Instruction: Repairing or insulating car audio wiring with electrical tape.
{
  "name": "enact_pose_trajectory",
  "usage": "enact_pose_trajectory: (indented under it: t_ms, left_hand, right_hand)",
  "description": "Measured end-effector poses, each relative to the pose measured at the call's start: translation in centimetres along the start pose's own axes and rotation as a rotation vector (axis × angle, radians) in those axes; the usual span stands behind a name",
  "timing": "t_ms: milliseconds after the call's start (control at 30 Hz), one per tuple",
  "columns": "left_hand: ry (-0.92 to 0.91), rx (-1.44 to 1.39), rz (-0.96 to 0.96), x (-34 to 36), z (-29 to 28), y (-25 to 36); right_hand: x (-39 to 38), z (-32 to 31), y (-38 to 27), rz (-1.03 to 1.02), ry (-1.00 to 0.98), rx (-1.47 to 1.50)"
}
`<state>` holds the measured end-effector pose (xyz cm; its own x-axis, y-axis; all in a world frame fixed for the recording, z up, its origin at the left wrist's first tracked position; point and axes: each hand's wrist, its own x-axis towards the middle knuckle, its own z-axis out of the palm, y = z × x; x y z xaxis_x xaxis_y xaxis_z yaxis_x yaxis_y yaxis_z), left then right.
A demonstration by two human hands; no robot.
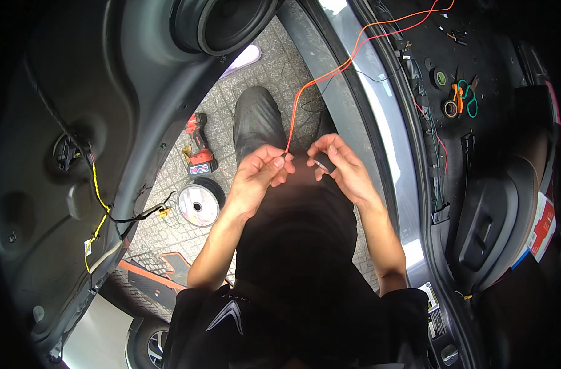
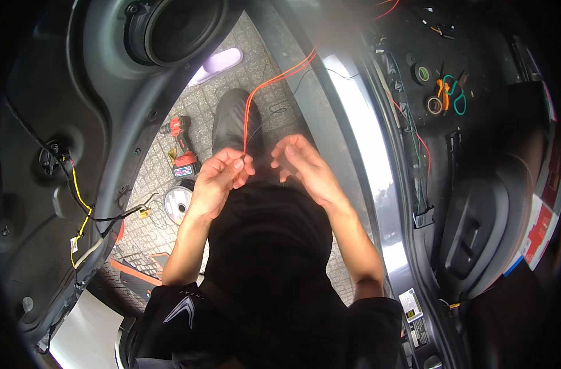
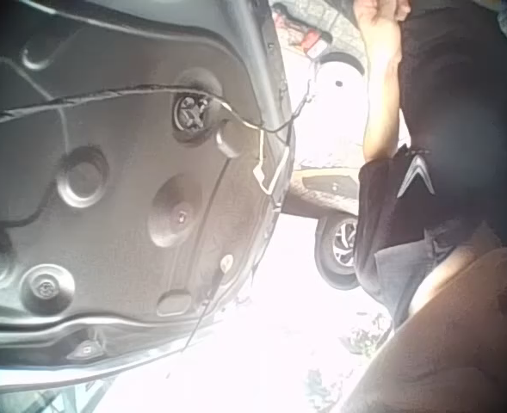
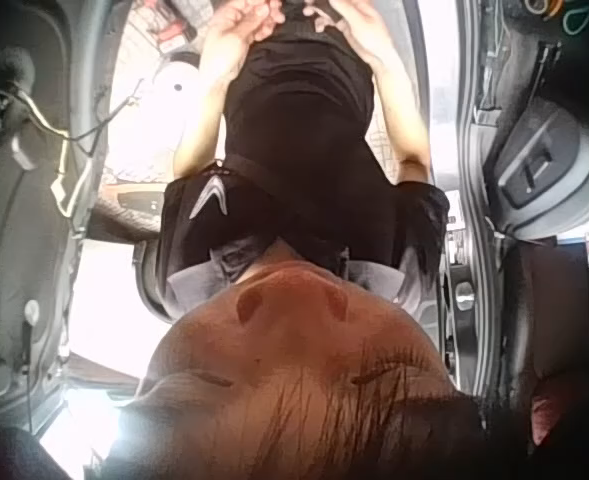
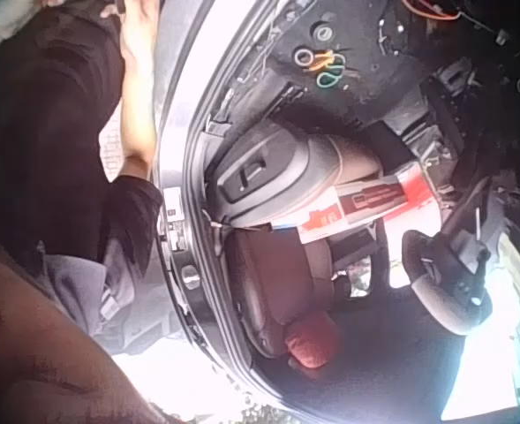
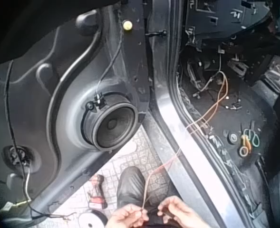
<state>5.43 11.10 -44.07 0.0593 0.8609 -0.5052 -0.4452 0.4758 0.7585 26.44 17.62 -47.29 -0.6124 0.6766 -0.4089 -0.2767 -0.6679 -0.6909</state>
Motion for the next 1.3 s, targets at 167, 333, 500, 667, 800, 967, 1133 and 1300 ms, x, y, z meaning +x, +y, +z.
enact_pose_trajectory:
  t_ms: [167, 333, 500, 667, 800, 967, 1133, 1300]
  left_hand:
    - [0.022, -0.035, 0.027, 0.2, -0.2, -0.2]
    - [-0.048, -0.231, -0.014, 0.2, 0.1, 0.5]
    - [-0.066, -0.287, 0.032, -0.4, 0.2, 1.6]
    - [-0.168, -0.192, 0.173, -0.8, -0.1, 1.5]
    - [-0.116, 0.182, 0.226, -0.7, 0.9, 1.9]
    - [-0.116, 0.309, 0.321, 0.1, 1.0, 0.9]
    - [-0.033, 0.422, 0.445, 0.3, 1.6, 1.4]
    - [0.003, 0.457, 0.465, 0.2, 2.2, 1.5]
  right_hand:
    - [-2.9, 2.0, 0.4, -0.063, -0.006, 0.128]
    - [-3.5, 2.1, 0.2, -0.085, -0.035, 0.102]
    - [-2.3, 2.9, 0.0, -0.275, 0.083, -0.321]
    - [-1.7, 3.3, 0.4, -0.236, 0.126, -0.163]
    - [-1.7, 3.8, -0.1, -0.205, 0.086, -0.043]
    - [-1.8, 4.7, -0.5, -0.309, 0.040, -0.084]
    - [-2.7, 3.1, -0.4, -0.364, 0.001, -0.100]
    - [-2.8, 3.1, -0.3, -0.409, -0.004, -0.065]
